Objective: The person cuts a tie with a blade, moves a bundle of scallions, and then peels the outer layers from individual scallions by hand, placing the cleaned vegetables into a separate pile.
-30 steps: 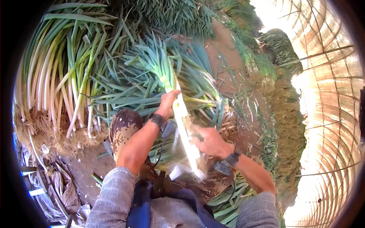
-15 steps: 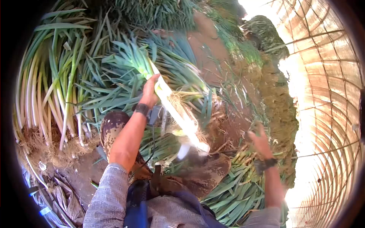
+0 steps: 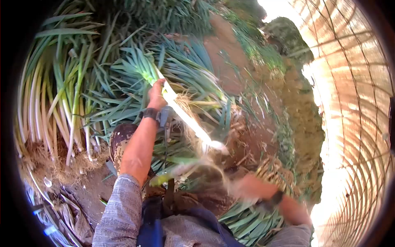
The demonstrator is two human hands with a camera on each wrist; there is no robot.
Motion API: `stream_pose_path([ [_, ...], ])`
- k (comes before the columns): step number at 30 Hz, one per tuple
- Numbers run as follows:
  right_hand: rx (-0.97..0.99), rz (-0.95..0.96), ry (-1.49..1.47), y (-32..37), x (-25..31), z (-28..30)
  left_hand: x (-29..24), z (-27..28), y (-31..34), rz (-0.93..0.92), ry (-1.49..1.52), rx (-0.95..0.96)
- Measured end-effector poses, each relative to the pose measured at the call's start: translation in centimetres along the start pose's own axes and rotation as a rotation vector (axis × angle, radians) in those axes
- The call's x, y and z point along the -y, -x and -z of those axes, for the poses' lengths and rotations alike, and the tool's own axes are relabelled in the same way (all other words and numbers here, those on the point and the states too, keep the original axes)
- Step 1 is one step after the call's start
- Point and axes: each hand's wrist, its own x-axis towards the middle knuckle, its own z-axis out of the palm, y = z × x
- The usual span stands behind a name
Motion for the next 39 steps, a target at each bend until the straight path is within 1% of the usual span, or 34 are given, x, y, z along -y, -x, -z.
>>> stream_pose_path([
  [1, -0.047, -0.247, 0.182, 2.7, -3.6, 1.1, 0.8, -0.2, 0.1, 0.027, -0.02, -0.03],
  [2, -0.1, -0.561, 0.271, 5.4, -7.5, 2.4, 1.1, -0.8, 0.0, 0.038, -0.037, -0.055],
  [3, -0.317, -0.881, 0.095, 9.6, -12.2, 1.9, 1.2, -0.7, 0.3, 0.054, -0.022, 0.048],
  [4, -0.399, -0.936, 0.19, 12.7, -15.2, 1.3, 1.5, -0.9, 0.0, 0.049, -0.021, 0.051],
  [5, -0.486, -0.975, 0.286, 13.6, -17.0, 1.0, 1.7, -0.7, -0.9, -0.007, -0.045, -0.005],
  [6, -0.484, -0.957, 0.285, 11.8, -15.7, 1.6, 1.9, -0.3, -1.2, -0.057, -0.067, -0.072],
  [7, -0.611, -0.918, -0.126, 8.9, -11.3, 2.4, 1.3, -0.7, -0.4, 0.017, -0.048, -0.048],
  [8, -0.602, -0.748, -0.17, 5.9, -9.5, 1.7, 1.2, -1.2, 0.3, 0.049, -0.011, -0.02],
  [10, -0.548, -0.406, -0.295, -0.1, -5.8, 0.3, 1.3, -2.7, 1.7, 0.043, -0.013, -0.032],
  [11, -0.469, -0.295, -0.474, -3.8, -4.1, -0.5, 1.7, -2.8, 1.8, 0.047, 0.007, 0.01],
  [12, -0.443, -0.219, -0.734, -7.4, -3.1, -2.0, 1.8, -3.7, 3.3, 0.057, 0.036, 0.02],
  [14, -0.503, -0.028, -1.391, -13.7, -4.9, -6.8, 2.6, -3.5, 3.9, 0.084, 0.058, 0.013],
  [15, -0.554, -0.061, -1.189, -16.3, -1.7, -4.0, 2.6, -3.4, 4.8, 0.065, 0.004, 0.08],
  [16, -0.597, -0.093, -0.983, -17.9, 0.1, -2.3, 3.0, -2.8, 4.5, 0.136, 0.034, 0.135],
  [17, -0.586, -0.077, -0.986, -18.6, 0.3, -2.3, 3.1, -3.1, 5.1, 0.122, 0.013, 0.128],
  [20, -0.32, -0.176, -0.821, -19.5, 1.1, -4.1, 3.9, -3.2, 5.2, 0.105, -0.018, 0.146],
  [22, -0.174, -0.265, -0.705, -19.0, 1.4, -6.5, 3.4, -3.1, 3.5, 0.025, -0.037, -0.002],
  [24, -0.204, -0.055, -0.228, -14.3, -0.6, -11.8, 1.7, -2.3, 2.6, 0.054, -0.037, 0.067],
  [26, -0.121, -0.215, -0.393, -8.4, -2.8, -10.6, 2.5, -1.3, -0.2, 0.002, -0.046, -0.028],
  [27, -0.085, -0.301, -0.492, -4.9, -3.3, -10.0, 3.2, -1.2, -0.6, 0.019, -0.055, -0.103],
  [28, -0.183, -0.325, -0.33, -1.6, -4.8, -7.5, 4.3, -0.2, -1.6, 0.017, -0.057, -0.084],
  [29, -0.276, -0.365, -0.167, 1.7, -6.2, -5.1, 4.3, -1.2, -0.5, 0.023, -0.058, -0.088],
  [30, -0.405, -0.508, -0.009, 5.4, -10.1, -5.7, 4.4, -1.9, 1.1, 0.031, -0.061, -0.1],
  [32, -0.631, -0.844, 0.24, 12.9, -17.5, -7.2, 4.7, -1.5, 0.8, 0.045, -0.055, -0.02],
  [33, -0.696, -0.876, 0.176, 11.2, -16.3, -5.5, 4.9, -1.6, 1.2, -0.048, -0.04, 0.014],
  [34, -0.764, -0.903, 0.111, 9.7, -15.3, -3.9, 4.5, -1.6, 1.3, 0.003, 0.009, 0.035],
  [35, -0.679, -0.965, -0.245, 5.9, -9.9, -0.5, 4.5, -1.8, 1.7, 0.025, -0.014, 0.016],
  [36, -0.552, -0.602, -0.255, 3.5, -10.7, -3.3, 4.3, -2.6, 1.9, 0.041, -0.028, 0.01],
  [37, -0.344, -0.563, -0.579, -0.8, -4.4, -1.0, 4.8, -2.5, 1.7, 0.043, -0.029, 0.017],
  [38, -0.123, -0.58, -0.872, -5.2, 2.0, 1.4, 5.2, -2.1, 1.5, 0.048, -0.044, 0.031],
  [39, -0.182, -0.245, -0.9, -8.7, 1.8, -4.2, 5.2, -2.0, 1.4, 0.049, -0.063, 0.047],
])
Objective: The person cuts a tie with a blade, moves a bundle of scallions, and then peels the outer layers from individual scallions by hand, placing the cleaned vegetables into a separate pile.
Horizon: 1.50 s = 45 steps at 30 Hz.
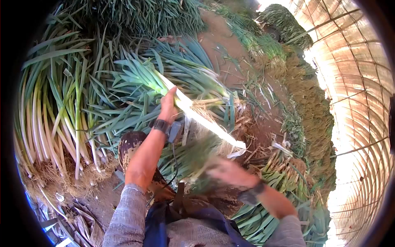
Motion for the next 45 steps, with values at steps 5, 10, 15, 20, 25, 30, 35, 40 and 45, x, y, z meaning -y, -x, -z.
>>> stream_pose_path([
  [5, -0.287, -0.012, -0.735, -14.4, -0.5, -2.9, 0.2, 0.3, 1.5, 0.066, -0.045, 0.145],
  [10, -0.264, 0.685, 0.051, -11.9, 0.2, -5.1, -0.1, -0.4, 1.5, 0.01, -0.029, 0.072],
  [15, -0.078, 0.488, 0.748, 1.3, -6.3, -2.0, -0.5, 0.2, 0.4, 0.103, 0.117, 0.024],
  [20, -0.784, -0.042, -0.321, 2.3, -7.0, -1.2, -0.5, -0.6, 3.8, 0.076, 0.089, 0.007],
  [25, -1.024, 0.519, 0.011, -10.3, -2.1, -1.4, -0.6, -1.2, 5.6, 0.155, 0.163, 0.196],
  [30, -0.754, 0.331, 0.132, -8.7, -1.5, -2.8, 1.2, 1.4, 3.3, 0.067, 0.046, 0.13],
  [35, 0.04, 0.212, 1.023, -1.2, -4.2, -5.1, 1.5, 2.6, 3.7, -0.043, -0.107, -0.048],
  [40, -0.185, 0.059, 0.701, 6.6, -5.1, 1.3, 1.7, 4.0, 3.1, 0.054, -0.196, -0.028],
  [45, -0.34, 0.158, -0.012, -6.7, -4.0, 6.2, 3.3, 5.5, 7.1, 0.105, -0.046, 0.033],
])
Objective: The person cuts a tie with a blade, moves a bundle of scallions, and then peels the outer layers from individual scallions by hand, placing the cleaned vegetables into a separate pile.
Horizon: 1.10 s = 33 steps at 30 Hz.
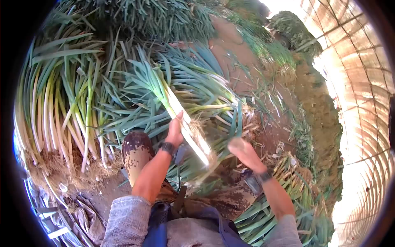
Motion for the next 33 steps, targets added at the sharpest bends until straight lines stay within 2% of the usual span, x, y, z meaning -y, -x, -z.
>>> stream_pose_path([
  [1, -0.023, 0.024, 0.066, -3.4, 1.6, -1.8, -0.2, 0.0, 1.1, 0.097, 0.071, 0.061],
  [2, 0.036, 0.002, 0.168, -5.8, 4.5, -3.4, -0.3, 0.7, 2.0, 0.19, 0.141, 0.117],
  [3, 0.045, 0.144, 0.072, -8.9, 3.8, -5.7, -0.3, 1.9, 2.4, 0.262, 0.227, 0.211],
  [4, 0.238, 0.134, -0.059, -12.5, 2.8, -7.7, -1.0, 0.9, 4.7, 0.234, 0.287, 0.23],
  [5, 0.304, 0.07, -0.198, -13.5, 4.4, -9.5, -0.9, 1.3, 5.4, 0.198, 0.238, 0.172],
  [6, 0.292, -0.011, -0.068, -13.4, 6.9, -10.6, -0.9, 2.1, 6.0, 0.162, 0.191, 0.113],
  [8, 0.298, 0.156, 0.0, -15.6, 4.7, -13.4, -1.5, 3.2, 8.2, 0.155, 0.148, 0.084],
  [9, 0.41, 0.112, -0.059, -15.9, 4.7, -13.7, -1.4, 4.7, 8.4, 0.077, 0.036, 0.025],
  [10, 0.363, 0.205, 0.091, -16.6, 3.4, -13.9, -1.4, 6.0, 8.3, 0.005, -0.078, -0.03],
  [12, 0.42, 0.092, 0.014, -16.2, 2.2, -13.1, -2.3, 7.3, 8.8, 0.004, -0.111, -0.045],
  [14, 0.344, -0.048, -0.384, -13.7, 2.7, -11.1, -3.2, 8.1, 8.6, 0.19, 0.031, -0.039],
  [15, 0.378, -0.253, -0.625, -10.3, 6.2, -9.6, -3.7, 7.9, 9.1, 0.205, 0.05, -0.032],
  [16, 0.446, -0.18, -0.632, -9.4, 3.4, -9.2, -4.3, 7.0, 9.9, 0.22, 0.045, -0.039],
  [18, 0.446, -0.141, -0.168, -6.0, 0.8, -11.2, -4.4, 4.9, 10.6, 0.226, 0.044, -0.063],
  [20, 0.425, -0.116, -0.231, -2.0, 0.5, -14.3, -3.3, 6.1, 9.4, 0.214, 0.003, -0.042],
  [22, 0.505, -0.179, -0.312, -1.4, 0.4, -15.9, -1.5, 8.6, 7.4, 0.144, 0.036, -0.039],
  [24, 0.534, -0.184, -0.422, -1.8, -0.7, -17.0, -1.9, 8.4, 8.3, 0.142, 0.014, -0.084],
  [26, 0.544, -0.204, -0.389, -2.7, -1.5, -16.7, -2.6, 7.7, 8.8, 0.123, -0.003, -0.104],
  [28, 0.392, -0.134, -0.212, -4.5, -3.6, -15.2, -3.2, 7.8, 9.7, 0.12, -0.189, -0.181],
  [30, 0.296, -0.148, -0.451, -4.0, 2.4, -10.8, -3.1, 8.2, 10.2, -0.042, -0.352, -0.236],
  [32, 0.328, -0.037, -0.778, -4.0, 6.4, -7.9, -2.5, 9.5, 9.8, -0.042, -0.406, -0.296],
  [33, 0.325, -0.013, -0.723, -5.0, 6.6, -7.7, -2.1, 10.1, 9.4, -0.042, -0.412, -0.286],
])
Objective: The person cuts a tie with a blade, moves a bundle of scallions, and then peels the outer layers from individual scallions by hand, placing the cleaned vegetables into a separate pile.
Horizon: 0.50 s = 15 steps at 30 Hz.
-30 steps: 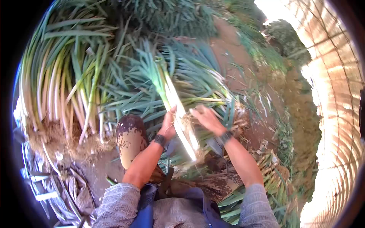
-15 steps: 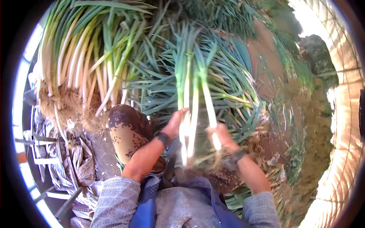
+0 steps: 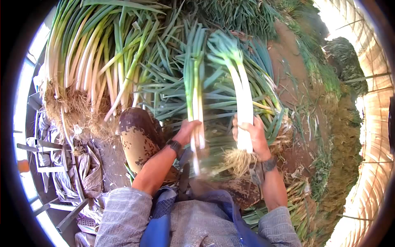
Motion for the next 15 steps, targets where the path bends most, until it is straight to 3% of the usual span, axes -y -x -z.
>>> stream_pose_path([
  [2, -0.024, 0.002, 0.172, -2.4, -1.5, 0.8, 0.7, 0.4, -0.5, 0.108, 0.106, 0.114],
  [4, -0.046, -0.039, 0.278, -7.0, -9.6, 3.8, -1.4, -1.2, 1.7, 0.106, 0.144, 0.154],
  [5, -0.064, -0.069, 0.382, -7.8, -10.8, 3.1, -2.4, -1.7, 3.0, 0.111, 0.19, 0.179],
  [7, 0.042, -0.219, 0.169, -7.4, -11.4, 1.2, -1.9, -1.5, 4.0, 0.168, 0.285, 0.218],
  [9, 0.113, -0.302, -0.01, -6.7, -11.3, -0.6, -0.8, -2.0, 4.7, 0.088, 0.147, 0.225],
  [11, 0.136, -0.213, 0.242, -7.2, -11.5, -1.1, 0.8, -1.4, 4.4, 0.078, 0.149, 0.219],
  [15, 0.082, -0.248, 0.101, -8.6, -12.9, -0.4, -0.4, -1.9, 5.3, -0.001, -0.003, 0.179],
])
